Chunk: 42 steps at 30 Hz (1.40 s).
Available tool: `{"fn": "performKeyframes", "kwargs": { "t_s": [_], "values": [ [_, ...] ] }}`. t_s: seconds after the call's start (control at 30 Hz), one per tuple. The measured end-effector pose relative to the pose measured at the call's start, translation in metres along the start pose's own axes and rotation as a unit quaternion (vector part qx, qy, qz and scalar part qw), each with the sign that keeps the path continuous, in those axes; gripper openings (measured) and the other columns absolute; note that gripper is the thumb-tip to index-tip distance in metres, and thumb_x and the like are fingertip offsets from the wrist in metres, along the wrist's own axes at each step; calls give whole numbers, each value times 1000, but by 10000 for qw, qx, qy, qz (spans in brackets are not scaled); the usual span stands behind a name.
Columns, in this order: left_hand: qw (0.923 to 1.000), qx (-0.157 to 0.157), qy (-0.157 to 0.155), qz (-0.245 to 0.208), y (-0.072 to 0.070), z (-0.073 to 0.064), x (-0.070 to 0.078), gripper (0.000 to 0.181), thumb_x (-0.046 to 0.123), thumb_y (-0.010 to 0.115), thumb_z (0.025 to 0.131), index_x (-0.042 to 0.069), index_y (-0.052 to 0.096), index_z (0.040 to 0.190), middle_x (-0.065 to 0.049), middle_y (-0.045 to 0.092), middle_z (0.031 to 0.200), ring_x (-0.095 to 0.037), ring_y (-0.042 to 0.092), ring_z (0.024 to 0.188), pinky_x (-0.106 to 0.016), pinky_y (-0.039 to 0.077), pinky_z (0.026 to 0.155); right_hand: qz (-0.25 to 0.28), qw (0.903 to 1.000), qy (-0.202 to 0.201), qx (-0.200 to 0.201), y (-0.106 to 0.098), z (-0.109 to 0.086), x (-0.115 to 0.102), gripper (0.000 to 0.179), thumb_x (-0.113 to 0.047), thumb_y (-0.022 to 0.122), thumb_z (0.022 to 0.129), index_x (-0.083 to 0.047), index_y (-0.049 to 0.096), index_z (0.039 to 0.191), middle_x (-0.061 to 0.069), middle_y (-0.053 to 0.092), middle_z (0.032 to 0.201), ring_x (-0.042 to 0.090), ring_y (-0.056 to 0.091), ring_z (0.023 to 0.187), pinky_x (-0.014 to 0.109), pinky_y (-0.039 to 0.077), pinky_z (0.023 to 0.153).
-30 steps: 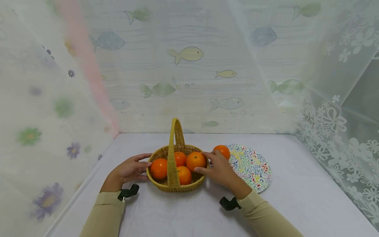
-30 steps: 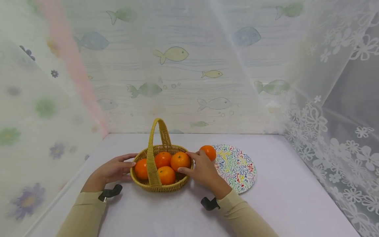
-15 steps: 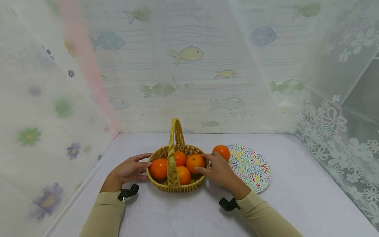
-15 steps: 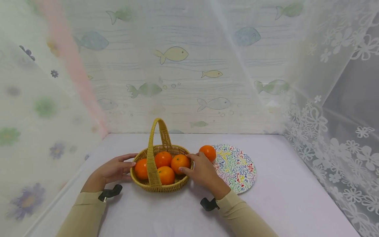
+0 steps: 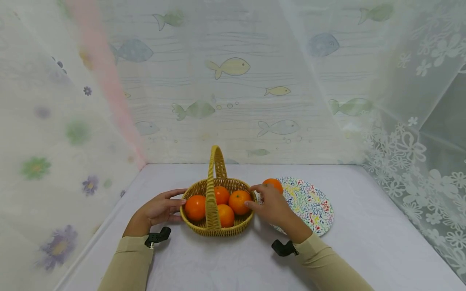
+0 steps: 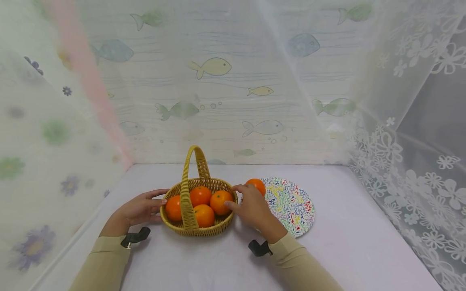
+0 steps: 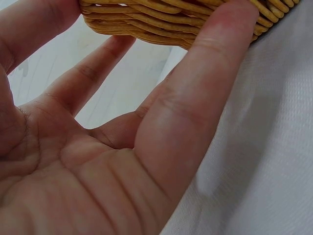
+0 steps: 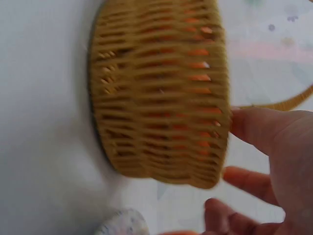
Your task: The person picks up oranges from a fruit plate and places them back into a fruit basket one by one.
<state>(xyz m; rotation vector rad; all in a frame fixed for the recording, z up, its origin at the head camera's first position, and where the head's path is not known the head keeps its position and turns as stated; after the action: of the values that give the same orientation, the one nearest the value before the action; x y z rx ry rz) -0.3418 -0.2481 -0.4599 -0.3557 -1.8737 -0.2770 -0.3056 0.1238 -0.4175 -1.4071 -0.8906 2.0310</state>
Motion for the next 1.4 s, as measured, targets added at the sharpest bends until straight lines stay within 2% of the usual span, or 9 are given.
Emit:
{"fn": "performKeyframes", "kwargs": {
  "t_s": [0.1, 0.2, 0.33, 0.63, 0.87, 1.03, 1.2, 1.4],
  "values": [
    [10000, -37, 21, -12, 0, 0, 0, 74, 23, 70, 100, 11, 32, 162, -6, 65, 131, -24, 67, 110, -53, 59, 94, 115, 9986, -151, 493, -13, 2, 4, 40, -32, 83, 89, -16, 73, 124, 7, 64, 107, 22, 60, 90, 35, 56, 76],
    [10000, -72, 40, -25, 1, 0, 0, 72, 22, 69, 100, 11, 33, 162, -6, 66, 130, -24, 67, 110, -53, 59, 94, 135, 9956, -125, 923, -25, 4, 12, 35, -26, 83, 89, -16, 73, 121, 7, 64, 119, 27, 65, 100, 42, 62, 87],
    [9999, -94, 46, -15, 0, 1, 0, 71, 22, 68, 101, 11, 33, 162, -6, 65, 130, -24, 67, 110, -54, 59, 94, 185, 9939, 28, 1089, -37, 7, 25, 35, -22, 79, 89, -14, 72, 123, 12, 63, 129, 34, 64, 107, 50, 60, 92],
    [9999, -94, 7, -66, -2, 2, -3, 73, 23, 69, 100, 12, 32, 162, -5, 66, 131, -24, 68, 111, -54, 59, 94, 96, 9968, 345, 718, -42, 11, 45, 50, -29, 83, 88, -16, 66, 133, 16, 52, 150, 45, 47, 136, 67, 40, 110],
    [10000, -76, 36, -23, 0, 0, -1, 70, 22, 67, 101, 11, 33, 162, -6, 65, 132, -24, 67, 111, -53, 59, 94, 302, 9960, 831, 127, -29, 13, 60, 76, -31, 86, 85, -18, 50, 151, 15, 43, 159, 42, 50, 136, 62, 52, 102],
    [9999, -88, 44, -22, 1, -1, 0, 70, 21, 67, 102, 10, 32, 162, -5, 65, 130, -23, 67, 110, -53, 59, 94, 392, 9947, 954, -23, -21, 14, 69, 90, -30, 88, 83, -22, 39, 158, 15, 45, 156, 41, 55, 130, 61, 54, 100],
    [9999, -135, 49, -78, 0, 1, 0, 70, 21, 68, 101, 11, 33, 162, -4, 67, 128, -23, 68, 109, -53, 60, 93, 412, 9940, 1013, -24, -20, 14, 72, 91, -28, 89, 82, -25, 39, 158, 14, 46, 154, 40, 55, 131, 62, 52, 102],
    [9999, -133, 21, -103, -1, 2, -2, 72, 21, 69, 101, 11, 32, 162, -5, 67, 129, -23, 69, 108, -53, 59, 93, 361, 9943, 995, -95, -19, 14, 74, 91, -28, 89, 82, -20, 39, 158, 16, 47, 155, 41, 54, 132, 64, 50, 103]
  ]
}}
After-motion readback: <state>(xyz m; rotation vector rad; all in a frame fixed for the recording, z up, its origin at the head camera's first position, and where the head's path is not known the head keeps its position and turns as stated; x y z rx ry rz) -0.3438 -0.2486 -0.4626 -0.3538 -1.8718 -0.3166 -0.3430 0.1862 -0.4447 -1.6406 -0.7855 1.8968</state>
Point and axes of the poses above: each hand's wrist, its own z-axis towards the middle knuckle, its own y-axis out of the palm, x = y × z, the point moved 4 cm from there along z, towards the middle knuckle
